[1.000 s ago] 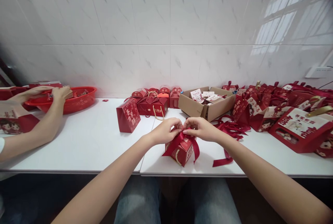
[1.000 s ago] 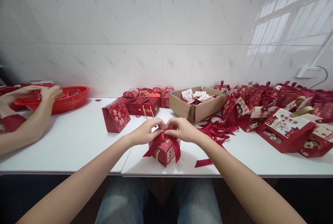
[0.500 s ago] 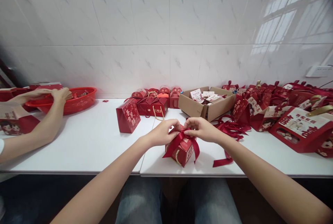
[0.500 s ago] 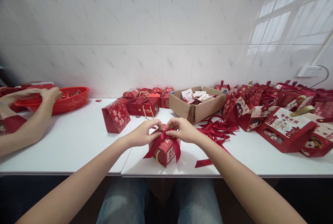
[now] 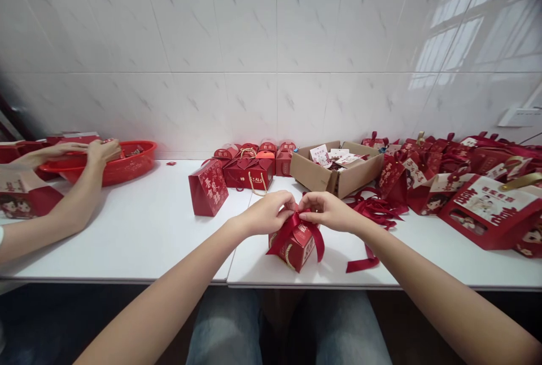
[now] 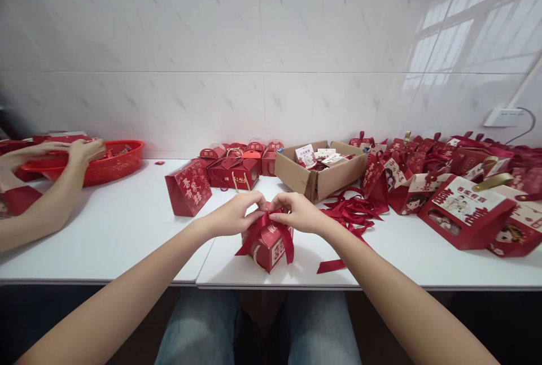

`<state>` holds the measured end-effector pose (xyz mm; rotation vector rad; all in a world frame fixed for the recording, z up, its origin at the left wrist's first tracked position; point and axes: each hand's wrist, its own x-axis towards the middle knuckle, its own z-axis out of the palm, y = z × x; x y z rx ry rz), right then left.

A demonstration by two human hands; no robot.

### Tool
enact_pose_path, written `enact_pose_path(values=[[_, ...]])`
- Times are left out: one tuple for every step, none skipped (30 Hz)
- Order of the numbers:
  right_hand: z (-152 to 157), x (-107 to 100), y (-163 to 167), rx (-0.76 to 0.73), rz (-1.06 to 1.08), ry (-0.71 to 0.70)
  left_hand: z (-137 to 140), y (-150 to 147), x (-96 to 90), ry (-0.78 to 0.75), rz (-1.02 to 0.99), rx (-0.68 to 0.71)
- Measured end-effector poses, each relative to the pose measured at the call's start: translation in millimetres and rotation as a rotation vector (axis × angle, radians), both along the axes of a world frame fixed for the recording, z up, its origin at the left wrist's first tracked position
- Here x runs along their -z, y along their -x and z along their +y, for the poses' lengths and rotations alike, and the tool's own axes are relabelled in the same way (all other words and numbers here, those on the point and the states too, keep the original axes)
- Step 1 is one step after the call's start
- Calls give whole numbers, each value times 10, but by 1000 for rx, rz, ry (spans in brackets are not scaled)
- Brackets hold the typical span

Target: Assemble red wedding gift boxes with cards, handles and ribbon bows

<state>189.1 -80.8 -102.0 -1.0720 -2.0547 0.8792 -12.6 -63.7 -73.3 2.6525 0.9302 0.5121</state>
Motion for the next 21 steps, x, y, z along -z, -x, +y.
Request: enact_pose_path(values=[[-5, -10, -4, -13, -18, -8, -11, -3, -26, -53, 42, -13], [-11, -21, -7, -28, -32, -12, -22, -6, -50, -119, 94, -27], [-19, -33, -8, -42, -42, -13, -30, -9, -69, -187, 149, -40], [-27, -44, -7, -52, -50, -14, -35, -10, -83, -245, 196, -51], [-36, -55, -5, -59, -56, -17, -36, -8, -90, -286, 225, -60], [-44, -64, -2, -64, -60, -24, -33, -3, -91, -300, 234, -67], [-52, -71, 1, -69, -64, -34, -26, 6, -87, -287, 221, -75], [-59, -78, 4, -76, -69, -48, -17, 18, -78, -252, 193, -80], [-66, -84, 5, -87, -75, -63, -6, 31, -67, -207, 159, -83], [-71, -89, 6, -97, -83, -81, 6, 44, -56, -160, 128, -85], [-75, -93, 5, -107, -95, -102, 18, 55, -47, -121, 105, -88], [-79, -98, 4, -115, -116, -125, 28, 62, -40, -98, 90, -95], [-81, -101, 3, -121, -146, -150, 37, 63, -36, -94, 87, -104], [-82, -105, 2, -126, -183, -175, 45, 57, -34, -107, 95, -117], [-83, -107, 2, -132, -221, -196, 51, 46, -34, -133, 110, -133], [-83, -109, 3, -137, -257, -211, 56, 31, -34, -167, 127, -150], [-83, -110, 5, -142, -285, -218, 61, 12, -32, -202, 141, -167], [-83, -111, 9, -145, -303, -220, 66, -6, -28, -234, 149, -185], [-83, -111, 12, -146, -313, -215, 71, -21, -20, -256, 151, -204], [-84, -112, 16, -145, -321, -209, 77, -31, -9, -262, 144, -222], [-84, -112, 19, -145, -326, -202, 83, -34, 5, -243, 127, -237]])
